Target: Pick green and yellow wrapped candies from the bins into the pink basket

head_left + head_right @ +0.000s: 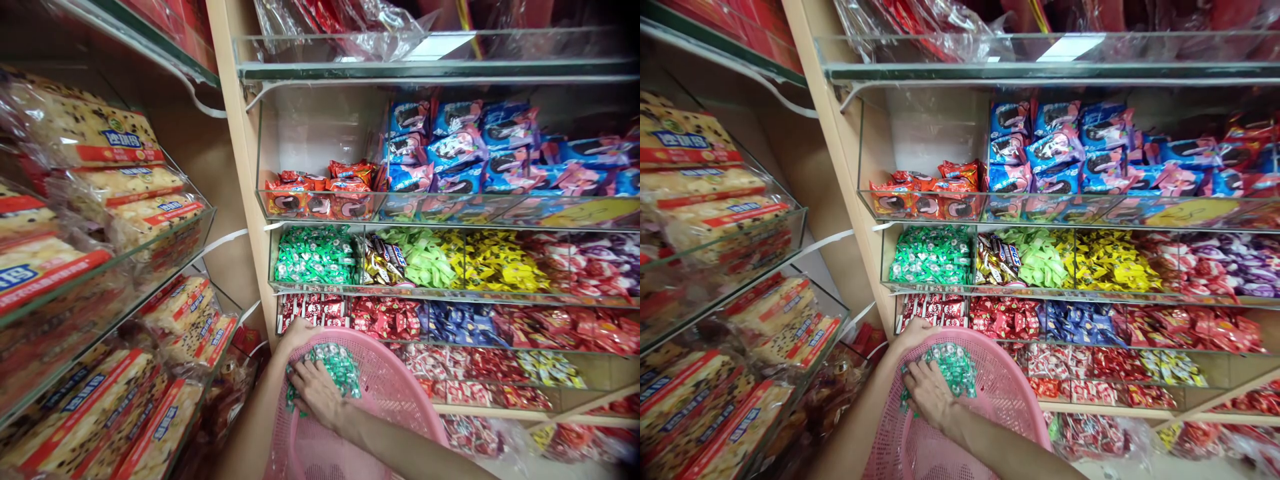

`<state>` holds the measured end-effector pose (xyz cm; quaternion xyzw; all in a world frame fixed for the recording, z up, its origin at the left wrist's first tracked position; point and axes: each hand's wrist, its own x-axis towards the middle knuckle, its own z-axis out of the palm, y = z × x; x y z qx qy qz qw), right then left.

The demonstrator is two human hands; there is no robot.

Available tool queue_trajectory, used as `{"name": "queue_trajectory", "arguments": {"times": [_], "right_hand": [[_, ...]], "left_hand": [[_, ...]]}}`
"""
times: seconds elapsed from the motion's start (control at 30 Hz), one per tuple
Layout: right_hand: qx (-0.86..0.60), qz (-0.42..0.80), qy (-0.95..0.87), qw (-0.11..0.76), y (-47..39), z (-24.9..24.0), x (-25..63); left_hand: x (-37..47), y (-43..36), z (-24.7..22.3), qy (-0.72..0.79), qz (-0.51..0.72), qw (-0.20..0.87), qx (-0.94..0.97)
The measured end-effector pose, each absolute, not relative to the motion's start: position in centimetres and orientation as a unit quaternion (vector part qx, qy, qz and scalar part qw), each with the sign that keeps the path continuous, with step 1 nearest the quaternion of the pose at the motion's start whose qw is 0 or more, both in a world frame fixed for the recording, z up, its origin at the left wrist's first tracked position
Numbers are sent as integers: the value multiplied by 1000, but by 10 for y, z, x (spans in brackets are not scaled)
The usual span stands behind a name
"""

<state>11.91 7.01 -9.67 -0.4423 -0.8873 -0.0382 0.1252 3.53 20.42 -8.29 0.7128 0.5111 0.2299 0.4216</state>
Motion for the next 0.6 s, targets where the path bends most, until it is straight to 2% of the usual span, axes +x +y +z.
{"name": "queue_trajectory", "arguments": {"times": [0.6], "right_hand": [[-417,-91,-898,110,68,-106,119]], "left_hand": [[36,200,-80,508,237,435,705]]}}
